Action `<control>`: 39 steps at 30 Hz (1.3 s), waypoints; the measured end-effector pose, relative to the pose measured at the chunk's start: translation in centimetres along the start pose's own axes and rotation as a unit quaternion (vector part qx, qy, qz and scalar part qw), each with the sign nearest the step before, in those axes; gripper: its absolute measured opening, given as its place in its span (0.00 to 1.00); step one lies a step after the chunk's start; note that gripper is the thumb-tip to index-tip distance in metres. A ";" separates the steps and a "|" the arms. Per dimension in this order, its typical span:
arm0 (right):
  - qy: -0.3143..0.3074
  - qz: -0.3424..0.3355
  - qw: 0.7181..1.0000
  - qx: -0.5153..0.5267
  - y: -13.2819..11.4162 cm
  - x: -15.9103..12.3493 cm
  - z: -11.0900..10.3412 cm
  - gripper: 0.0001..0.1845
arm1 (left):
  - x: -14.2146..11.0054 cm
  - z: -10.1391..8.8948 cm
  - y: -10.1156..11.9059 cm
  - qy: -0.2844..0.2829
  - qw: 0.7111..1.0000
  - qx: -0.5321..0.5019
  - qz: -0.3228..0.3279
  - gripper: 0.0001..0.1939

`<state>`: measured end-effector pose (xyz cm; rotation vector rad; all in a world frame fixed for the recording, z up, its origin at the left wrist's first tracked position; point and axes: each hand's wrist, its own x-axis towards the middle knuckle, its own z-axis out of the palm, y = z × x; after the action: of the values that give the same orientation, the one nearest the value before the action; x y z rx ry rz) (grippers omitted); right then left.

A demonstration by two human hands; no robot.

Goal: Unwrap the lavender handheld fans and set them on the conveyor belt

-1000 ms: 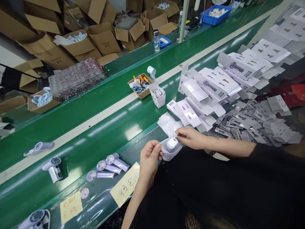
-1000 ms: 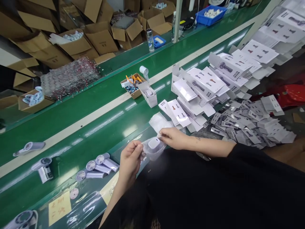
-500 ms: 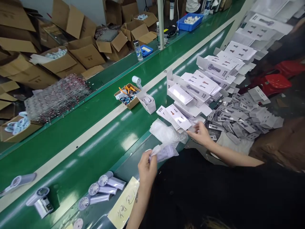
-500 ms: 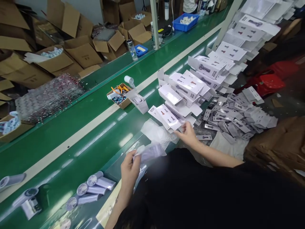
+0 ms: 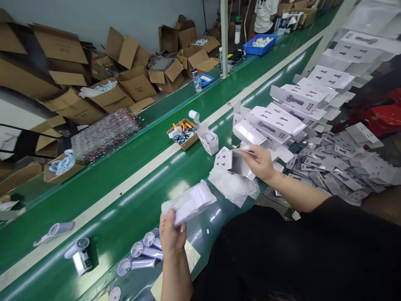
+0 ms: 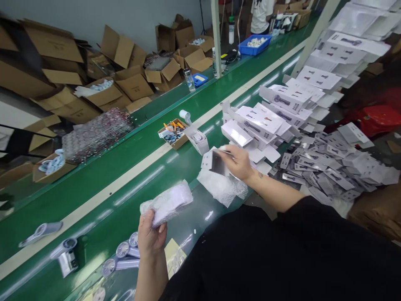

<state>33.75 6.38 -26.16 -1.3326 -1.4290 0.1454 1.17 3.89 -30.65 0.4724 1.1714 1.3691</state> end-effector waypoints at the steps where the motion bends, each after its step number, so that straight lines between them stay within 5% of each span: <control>1: -0.041 -0.019 0.999 0.019 -0.3 1.9 2.2 0.08 | 0.3 0.0 0.6 0.005 1.000 -0.015 0.010 0.19; 7: -0.290 -0.090 0.947 0.108 1.5 8.7 18.9 0.12 | 4.2 4.1 2.1 0.046 0.991 -0.013 0.127 0.17; 11: -0.452 -0.036 0.888 0.082 3.9 9.6 24.7 0.10 | 8.8 5.8 0.9 0.141 0.949 0.167 0.228 0.13; 13: -0.482 -0.007 0.874 0.058 5.1 9.7 25.6 0.08 | 9.9 5.5 0.0 0.214 0.874 0.325 0.289 0.11; 15: -0.500 0.009 0.865 0.047 6.1 9.8 26.0 0.07 | 9.9 5.3 -0.8 0.227 0.766 0.479 0.363 0.08; 18: -0.538 0.037 0.841 0.039 7.0 10.2 26.2 0.07 | 9.1 7.2 -1.4 0.096 0.617 0.655 0.425 0.05; 20: -0.555 0.055 0.829 0.038 7.4 10.6 26.2 0.06 | 9.6 9.9 -0.8 0.021 0.559 0.728 0.396 0.06; 22: -0.566 0.075 0.820 0.042 7.7 11.0 26.1 0.06 | 11.4 13.0 0.5 0.018 0.554 0.767 0.322 0.06; 24: -0.573 0.097 0.813 0.050 8.0 11.3 25.8 0.07 | 13.8 15.5 2.0 0.044 0.587 0.780 0.210 0.08; 27: -0.568 0.117 0.813 0.058 8.6 11.6 25.2 0.08 | 15.9 17.6 3.0 0.038 0.607 0.787 0.099 0.12; 33: -0.557 0.102 0.823 0.055 9.6 11.8 24.3 0.03 | 13.4 15.6 -2.0 -0.149 0.559 0.767 0.277 0.17; 39: -0.550 0.055 0.833 0.021 8.6 11.7 24.4 0.05 | 10.7 13.1 -4.8 -0.082 0.522 0.802 0.278 0.16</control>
<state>23.89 31.84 -34.22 -1.3258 -2.2495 1.1710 12.37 17.21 -33.22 2.3906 1.9514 0.1630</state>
